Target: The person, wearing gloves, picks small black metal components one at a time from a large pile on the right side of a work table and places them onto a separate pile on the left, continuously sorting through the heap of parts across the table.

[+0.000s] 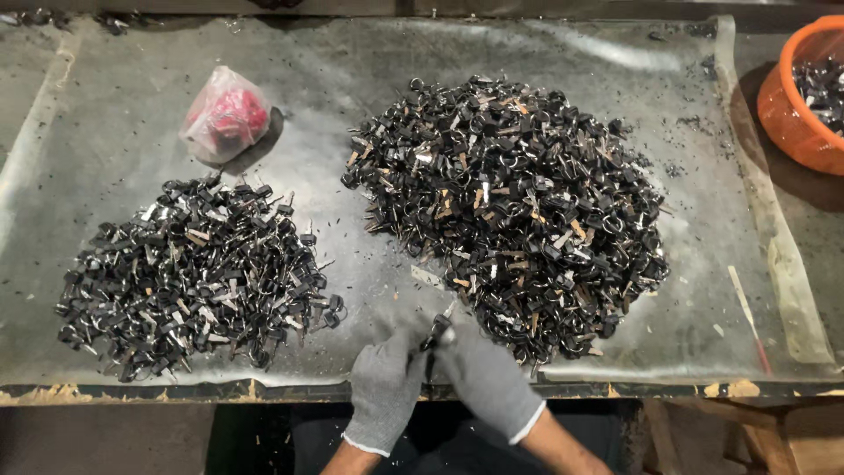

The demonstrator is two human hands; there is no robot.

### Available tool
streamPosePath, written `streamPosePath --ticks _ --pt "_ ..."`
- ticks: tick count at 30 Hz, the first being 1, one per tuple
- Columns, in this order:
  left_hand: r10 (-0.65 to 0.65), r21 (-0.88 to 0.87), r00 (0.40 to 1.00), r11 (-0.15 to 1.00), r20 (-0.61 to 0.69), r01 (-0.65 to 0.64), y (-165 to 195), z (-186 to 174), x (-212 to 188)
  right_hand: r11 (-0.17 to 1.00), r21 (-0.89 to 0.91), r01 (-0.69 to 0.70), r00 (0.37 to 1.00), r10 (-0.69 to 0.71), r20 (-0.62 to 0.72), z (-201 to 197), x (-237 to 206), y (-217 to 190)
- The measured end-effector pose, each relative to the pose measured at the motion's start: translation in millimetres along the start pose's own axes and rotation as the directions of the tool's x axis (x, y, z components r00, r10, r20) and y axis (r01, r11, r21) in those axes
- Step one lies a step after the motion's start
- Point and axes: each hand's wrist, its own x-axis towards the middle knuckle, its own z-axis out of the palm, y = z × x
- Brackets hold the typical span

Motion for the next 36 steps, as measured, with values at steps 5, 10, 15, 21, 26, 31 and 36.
streamPosePath --ticks 5,10,15,21,26,31,36 --pt "0.085 0.073 0.996 0.994 -0.002 -0.085 2.8 -0.6 -1.2 0.904 -0.414 0.103 0.992 -0.124 -0.023 13.3 -19.4 3.1" --pt "0.053 0.014 0.998 0.998 0.036 -0.053 0.2 -1.0 -1.2 0.9 -0.422 0.11 0.991 -0.133 -0.026 19.0 -16.1 5.2" --pt "0.037 0.015 0.996 0.999 0.085 -0.038 0.5 -1.0 -1.3 0.91 -0.356 0.21 0.974 -0.228 -0.009 20.0 -12.7 6.0" --pt "0.107 -0.041 0.994 0.993 0.002 -0.107 1.0 -0.3 1.6 0.904 -0.427 0.035 0.972 -0.13 -0.195 18.6 -12.0 1.4" --pt "0.052 0.012 0.994 0.998 0.094 -0.054 0.4 1.4 1.3 0.938 -0.304 0.169 0.983 -0.182 -0.014 2.5 -5.6 -1.9" --pt "0.066 0.027 0.994 0.997 0.089 -0.069 -3.0 0.8 1.7 0.945 -0.301 0.127 0.992 -0.123 0.031 -1.5 -7.1 -3.0" --pt "0.067 0.038 0.994 0.997 0.091 -0.071 -0.5 -0.5 1.9 0.927 -0.314 0.207 0.967 -0.242 -0.076 6.6 -6.4 0.4"
